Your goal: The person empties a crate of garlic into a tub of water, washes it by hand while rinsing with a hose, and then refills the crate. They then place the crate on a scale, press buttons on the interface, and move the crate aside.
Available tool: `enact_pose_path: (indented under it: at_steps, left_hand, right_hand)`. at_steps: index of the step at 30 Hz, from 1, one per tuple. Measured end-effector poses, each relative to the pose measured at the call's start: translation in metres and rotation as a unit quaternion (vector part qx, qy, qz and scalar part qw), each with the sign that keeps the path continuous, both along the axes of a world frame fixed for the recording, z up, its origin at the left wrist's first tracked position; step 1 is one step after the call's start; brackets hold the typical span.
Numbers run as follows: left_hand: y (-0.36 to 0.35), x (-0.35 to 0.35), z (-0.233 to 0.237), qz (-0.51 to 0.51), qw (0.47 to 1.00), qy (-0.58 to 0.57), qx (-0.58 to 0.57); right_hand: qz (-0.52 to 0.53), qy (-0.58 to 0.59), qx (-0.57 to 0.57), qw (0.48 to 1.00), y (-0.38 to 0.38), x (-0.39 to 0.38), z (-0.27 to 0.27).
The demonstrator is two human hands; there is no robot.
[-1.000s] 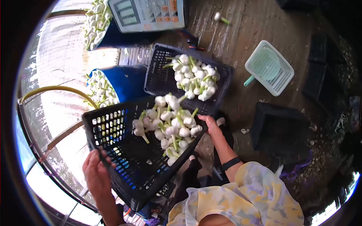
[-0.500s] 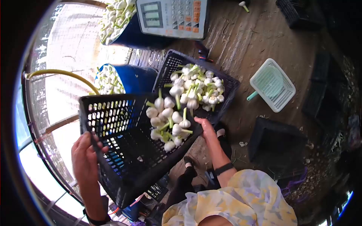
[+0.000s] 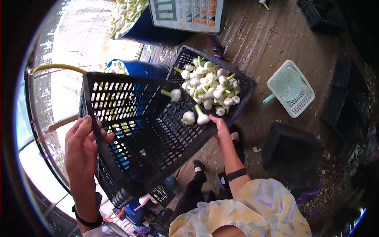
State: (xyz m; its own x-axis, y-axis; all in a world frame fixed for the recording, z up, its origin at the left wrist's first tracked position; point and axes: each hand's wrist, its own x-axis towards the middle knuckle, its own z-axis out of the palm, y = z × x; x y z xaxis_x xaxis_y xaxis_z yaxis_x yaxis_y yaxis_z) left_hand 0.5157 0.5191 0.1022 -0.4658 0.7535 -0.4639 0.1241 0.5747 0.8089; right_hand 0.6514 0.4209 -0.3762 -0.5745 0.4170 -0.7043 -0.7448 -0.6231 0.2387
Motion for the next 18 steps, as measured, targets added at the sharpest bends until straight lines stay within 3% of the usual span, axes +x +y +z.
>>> enact_pose_path:
  at_steps: [2, 3, 4, 5, 8, 10, 14, 18]
  left_hand:
    - [-0.001, 0.024, -0.021, 0.007, 0.999, 0.052, 0.011]
    - [0.004, -0.013, -0.037, -0.037, 0.998, 0.035, -0.041]
    - [0.003, 0.001, -0.033, 0.004, 0.997, 0.052, -0.05]
    - [0.004, 0.005, -0.034, 0.011, 0.998, 0.043, -0.051]
    - [-0.051, -0.008, -0.026, 0.036, 0.995, 0.034, -0.088]
    - [-0.081, -0.021, -0.024, 0.031, 0.997, 0.018, -0.075]
    - [-0.17, -0.071, -0.009, 0.147, 0.986, 0.044, -0.063]
    - [-0.321, -0.169, -0.05, 0.273, 0.955, 0.031, -0.116]
  right_hand:
    - [-0.016, -0.058, -0.02, 0.998, -0.027, -0.007, 0.002]
    - [-0.038, -0.048, 0.066, 0.996, -0.052, -0.038, -0.061]
    - [0.01, -0.021, -0.021, 1.0, -0.047, -0.044, -0.047]
    - [0.018, 0.044, -0.036, 0.998, -0.05, -0.036, -0.025]
    - [0.09, 0.077, -0.019, 0.993, -0.096, -0.038, -0.043]
    - [0.088, 0.035, -0.06, 0.994, -0.117, -0.031, -0.013]
    - [0.096, -0.043, 0.004, 0.994, -0.094, -0.02, -0.006]
    - [0.169, -0.206, 0.138, 0.954, -0.096, -0.026, 0.06]
